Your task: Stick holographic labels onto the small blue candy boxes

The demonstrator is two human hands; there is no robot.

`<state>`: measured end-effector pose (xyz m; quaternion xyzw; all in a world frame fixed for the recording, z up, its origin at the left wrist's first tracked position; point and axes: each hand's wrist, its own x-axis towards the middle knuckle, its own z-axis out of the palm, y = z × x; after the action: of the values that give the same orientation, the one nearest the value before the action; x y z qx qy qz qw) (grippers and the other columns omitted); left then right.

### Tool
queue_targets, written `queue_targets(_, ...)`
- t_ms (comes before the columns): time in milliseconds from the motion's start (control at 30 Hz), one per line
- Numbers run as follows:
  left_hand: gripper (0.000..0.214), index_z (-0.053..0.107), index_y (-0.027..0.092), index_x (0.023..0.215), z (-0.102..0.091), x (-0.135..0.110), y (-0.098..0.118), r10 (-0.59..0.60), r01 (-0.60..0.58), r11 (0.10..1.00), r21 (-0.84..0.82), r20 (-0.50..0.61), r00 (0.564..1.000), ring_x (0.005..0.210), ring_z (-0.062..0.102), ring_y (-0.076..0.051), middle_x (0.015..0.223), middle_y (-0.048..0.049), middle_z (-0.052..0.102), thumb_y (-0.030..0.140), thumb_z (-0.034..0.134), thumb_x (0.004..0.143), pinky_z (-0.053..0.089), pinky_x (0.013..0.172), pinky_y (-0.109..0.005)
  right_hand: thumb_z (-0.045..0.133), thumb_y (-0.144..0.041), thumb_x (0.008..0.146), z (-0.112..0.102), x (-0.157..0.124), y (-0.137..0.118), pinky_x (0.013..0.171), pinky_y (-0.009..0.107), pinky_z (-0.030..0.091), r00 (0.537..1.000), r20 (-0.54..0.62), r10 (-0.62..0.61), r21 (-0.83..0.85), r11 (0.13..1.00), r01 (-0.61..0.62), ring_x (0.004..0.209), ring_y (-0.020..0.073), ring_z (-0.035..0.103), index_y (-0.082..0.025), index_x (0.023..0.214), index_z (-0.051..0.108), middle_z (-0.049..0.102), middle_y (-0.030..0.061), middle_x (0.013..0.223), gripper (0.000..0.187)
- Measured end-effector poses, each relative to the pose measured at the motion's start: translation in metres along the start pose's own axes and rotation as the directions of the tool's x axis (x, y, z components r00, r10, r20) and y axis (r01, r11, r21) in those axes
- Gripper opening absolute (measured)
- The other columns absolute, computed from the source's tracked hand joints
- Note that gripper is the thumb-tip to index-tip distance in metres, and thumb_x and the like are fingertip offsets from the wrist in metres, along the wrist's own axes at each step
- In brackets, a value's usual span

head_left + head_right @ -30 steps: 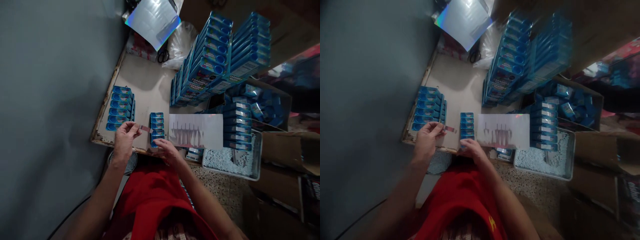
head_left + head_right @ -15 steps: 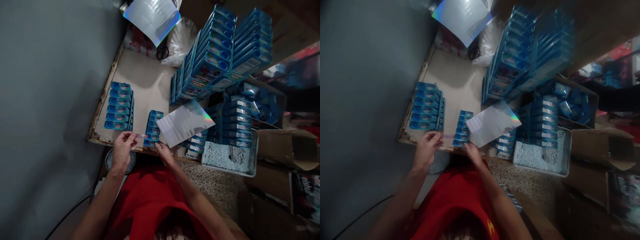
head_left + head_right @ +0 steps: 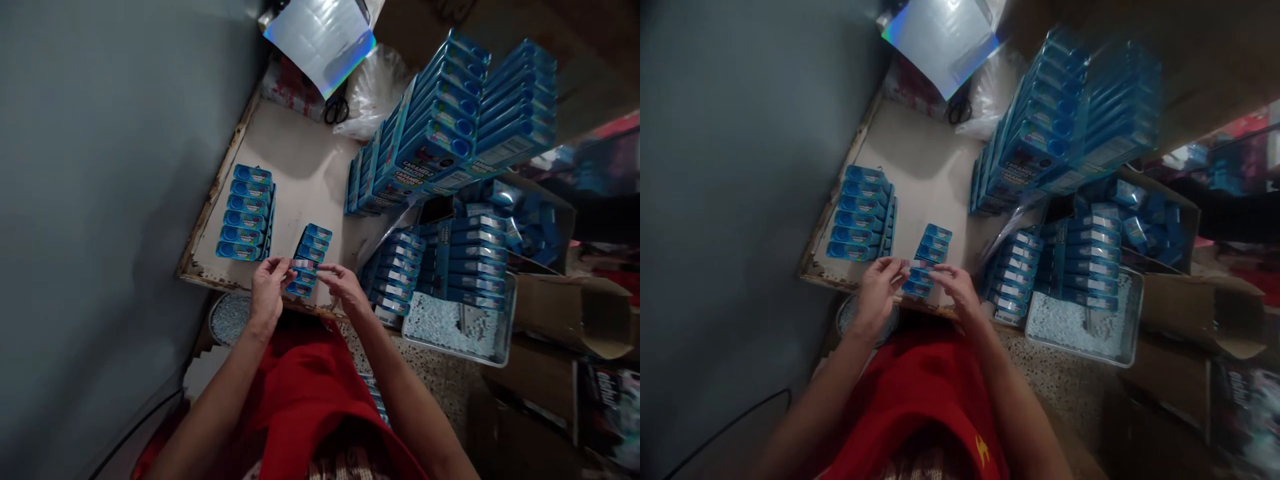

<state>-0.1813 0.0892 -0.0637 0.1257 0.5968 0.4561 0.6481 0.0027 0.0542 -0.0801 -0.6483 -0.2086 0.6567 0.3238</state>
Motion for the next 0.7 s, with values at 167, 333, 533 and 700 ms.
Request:
queue_targets(167, 0.047, 0.061, 0.016, 0.088, 0.009, 0.015, -0.002, -0.004, 0.004, 1.000, -0.007, -0.001, 1.000, 0.068, 0.062, -0.008, 0.083, 0.0019, 0.065, 0.040, 0.091, 0.061, 0.056, 0.073, -0.025, 0.093, -0.040, 0.057, 0.007, 0.010, -0.023, 0.055, 0.022, 0.024, 0.982, 0.188, -0.008, 0.045, 0.999, -0.001, 0.053, 0.0078, 0.029, -0.022, 0.124, 0.068, 0.037, -0.0131, 0.056, 0.073)
queue_targets(333, 0.048, 0.061, 0.016, 0.088, 0.014, 0.023, -0.003, -0.006, 0.006, 1.000, 0.010, -0.001, 1.000, 0.067, 0.060, -0.009, 0.082, 0.0020, 0.064, 0.040, 0.092, 0.059, 0.056, 0.072, -0.026, 0.084, -0.050, 0.066, 0.012, 0.023, -0.032, 0.056, 0.024, 0.025, 0.994, 0.055, -0.097, -0.007, 0.995, 0.097, 0.056, 0.0082, 0.035, -0.018, 0.083, 0.071, 0.053, -0.0064, 0.060, 0.039)
queue_targets(533, 0.037, 0.067, 0.017, 0.087, 0.025, 0.054, -0.017, 0.148, -0.144, 0.963, 0.226, 0.000, 0.989, 0.067, 0.061, -0.012, 0.079, -0.0004, 0.067, 0.043, 0.086, 0.069, 0.054, 0.070, -0.026, 0.076, -0.049, 0.067, 0.012, 0.044, -0.029, 0.059, 0.024, 0.032, 0.979, -0.139, -0.147, -0.096, 0.986, 0.134, 0.062, 0.0116, 0.047, -0.017, 0.072, 0.070, 0.063, -0.0015, 0.066, 0.033)
queue_targets(700, 0.028, 0.073, 0.016, 0.085, 0.045, 0.105, -0.024, 0.264, -0.255, 0.877, 0.407, 0.036, 0.964, 0.061, 0.061, -0.015, 0.075, -0.0031, 0.069, 0.040, 0.082, 0.073, 0.050, 0.061, -0.027, 0.065, -0.047, 0.075, 0.007, 0.084, -0.037, 0.060, 0.024, 0.035, 0.922, -0.272, -0.275, -0.332, 0.926, 0.179, 0.062, 0.0134, 0.051, -0.016, 0.070, 0.071, 0.061, -0.0009, 0.062, 0.032)
